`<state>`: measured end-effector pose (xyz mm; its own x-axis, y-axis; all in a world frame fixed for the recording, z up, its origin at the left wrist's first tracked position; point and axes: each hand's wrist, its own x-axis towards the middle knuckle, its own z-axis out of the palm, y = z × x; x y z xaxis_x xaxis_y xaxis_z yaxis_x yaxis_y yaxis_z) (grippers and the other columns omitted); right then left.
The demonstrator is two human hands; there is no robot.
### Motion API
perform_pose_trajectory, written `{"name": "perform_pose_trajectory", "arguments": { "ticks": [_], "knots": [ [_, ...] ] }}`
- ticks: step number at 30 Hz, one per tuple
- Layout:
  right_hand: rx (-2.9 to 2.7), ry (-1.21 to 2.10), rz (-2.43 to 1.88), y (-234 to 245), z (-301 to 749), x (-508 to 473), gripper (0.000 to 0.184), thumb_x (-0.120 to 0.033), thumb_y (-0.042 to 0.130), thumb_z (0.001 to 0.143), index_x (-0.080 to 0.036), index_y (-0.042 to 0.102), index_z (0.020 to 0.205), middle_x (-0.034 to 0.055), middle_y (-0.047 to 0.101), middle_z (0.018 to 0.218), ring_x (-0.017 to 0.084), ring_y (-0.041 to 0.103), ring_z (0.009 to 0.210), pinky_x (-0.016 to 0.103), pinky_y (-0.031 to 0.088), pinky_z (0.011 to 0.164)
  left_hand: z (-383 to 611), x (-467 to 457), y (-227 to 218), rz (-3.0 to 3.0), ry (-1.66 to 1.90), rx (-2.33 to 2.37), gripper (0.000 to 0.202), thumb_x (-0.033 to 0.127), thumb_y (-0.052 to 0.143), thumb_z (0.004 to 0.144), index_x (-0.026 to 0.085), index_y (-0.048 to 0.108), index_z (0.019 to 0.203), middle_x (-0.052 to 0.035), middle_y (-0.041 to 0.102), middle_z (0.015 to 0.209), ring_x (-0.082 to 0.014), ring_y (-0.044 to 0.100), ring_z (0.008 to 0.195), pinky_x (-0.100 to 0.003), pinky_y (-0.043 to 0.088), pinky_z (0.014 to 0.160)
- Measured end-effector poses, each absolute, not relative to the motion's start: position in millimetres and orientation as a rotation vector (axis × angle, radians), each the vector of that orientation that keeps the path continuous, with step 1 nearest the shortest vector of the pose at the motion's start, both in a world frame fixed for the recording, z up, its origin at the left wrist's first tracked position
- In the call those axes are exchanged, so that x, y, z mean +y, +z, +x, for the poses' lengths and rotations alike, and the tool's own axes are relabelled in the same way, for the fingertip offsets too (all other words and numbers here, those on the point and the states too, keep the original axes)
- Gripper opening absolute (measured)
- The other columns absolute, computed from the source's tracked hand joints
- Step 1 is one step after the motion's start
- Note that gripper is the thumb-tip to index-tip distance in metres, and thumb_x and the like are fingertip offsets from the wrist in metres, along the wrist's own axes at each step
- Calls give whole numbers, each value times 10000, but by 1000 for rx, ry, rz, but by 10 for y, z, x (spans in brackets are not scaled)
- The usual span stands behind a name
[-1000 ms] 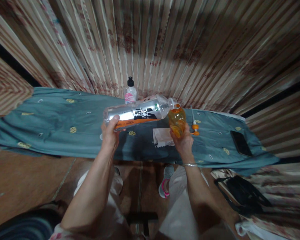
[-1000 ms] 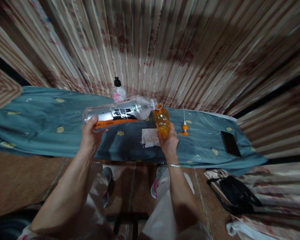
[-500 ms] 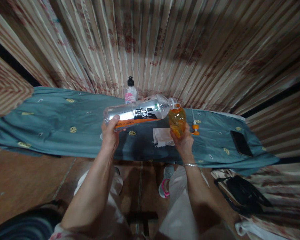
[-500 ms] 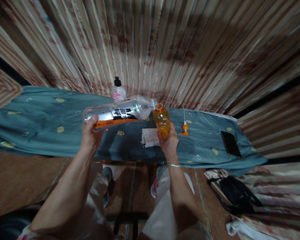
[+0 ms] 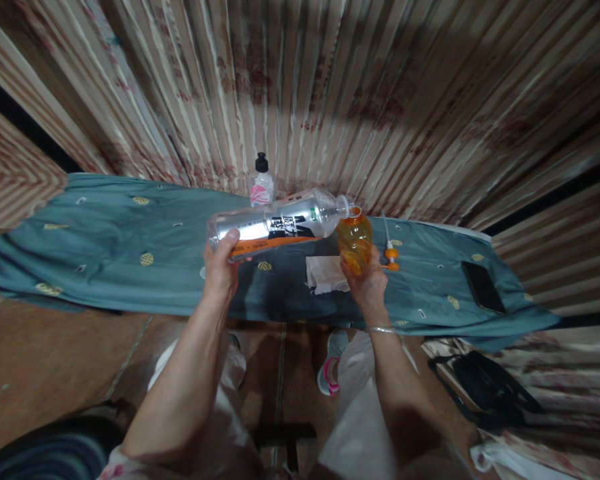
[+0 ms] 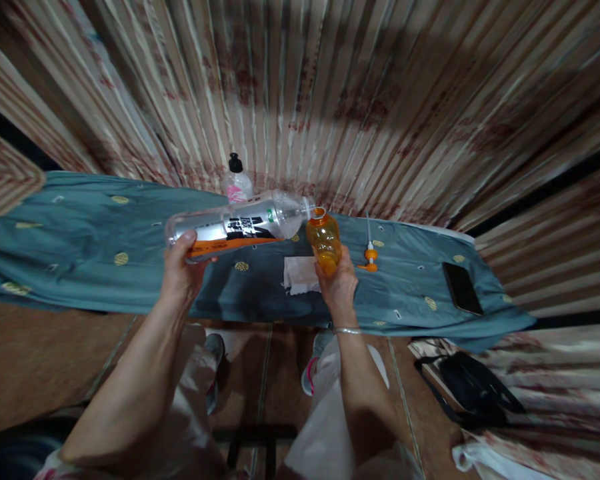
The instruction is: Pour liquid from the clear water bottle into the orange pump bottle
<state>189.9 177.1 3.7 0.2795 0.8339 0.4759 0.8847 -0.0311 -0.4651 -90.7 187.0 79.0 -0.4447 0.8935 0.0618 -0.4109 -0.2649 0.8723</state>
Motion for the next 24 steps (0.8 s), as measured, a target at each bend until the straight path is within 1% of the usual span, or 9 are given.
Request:
{"name": "perform_pose_trajectory", "arguments": {
  "ticks": [3,7,10,15,18,21,24],
  "knots": [
    [-1547,-92,-1836,44,1893,1763,713,-431,683,861,-76,466,1440,221,727,1207,325,722,1040,423,577,898,-907,1874,793,737,1840,1032,570,487,822,595,175,713,1059,-54,732,806,-182,658,608,-233,486,431],
    [-1544,-94,-1831,39,1894,1756,701,-435,672,862,-92,467,1437,202,737,1178,315,723,1020,408,574,882,-913,1876,781,755,1844,1001,516,464,819,607,184,711,1028,-46,724,799,-181,661,622,-230,485,433],
    [-1545,-91,-1835,29,1903,1759,708,-447,671,860,-109,459,1444,185,742,1164,310,725,1015,403,575,876,-920,1875,766,751,1840,1007,528,467,817,616,185,706,1049,-47,726,805,-191,676,634,-235,486,439],
    [-1554,-95,-1840,20,1913,1769,739,-453,681,856,-90,448,1456,204,741,1155,319,725,1013,420,581,876,-924,1872,760,773,1839,1004,561,482,812,636,193,695,1103,-56,740,844,-202,691,653,-239,482,440],
    [-1550,-105,-1832,18,1912,1770,725,-469,677,856,-87,471,1437,204,742,1154,316,727,988,417,580,870,-926,1872,763,779,1835,1001,566,482,814,640,207,692,1120,-59,744,866,-209,697,670,-241,481,445],
    [-1549,-112,-1825,16,1911,1766,713,-466,674,854,-89,484,1429,202,740,1174,313,729,980,415,582,869,-927,1873,766,767,1838,1014,580,495,819,624,203,694,1108,-54,736,841,-210,695,664,-240,474,443],
    [-1553,-111,-1820,11,1914,1767,725,-454,677,851,-78,474,1438,211,739,1180,320,727,1016,422,585,887,-926,1869,770,755,1837,1006,568,482,824,613,192,700,1085,-48,728,823,-197,684,643,-238,475,443]
  ]
}}
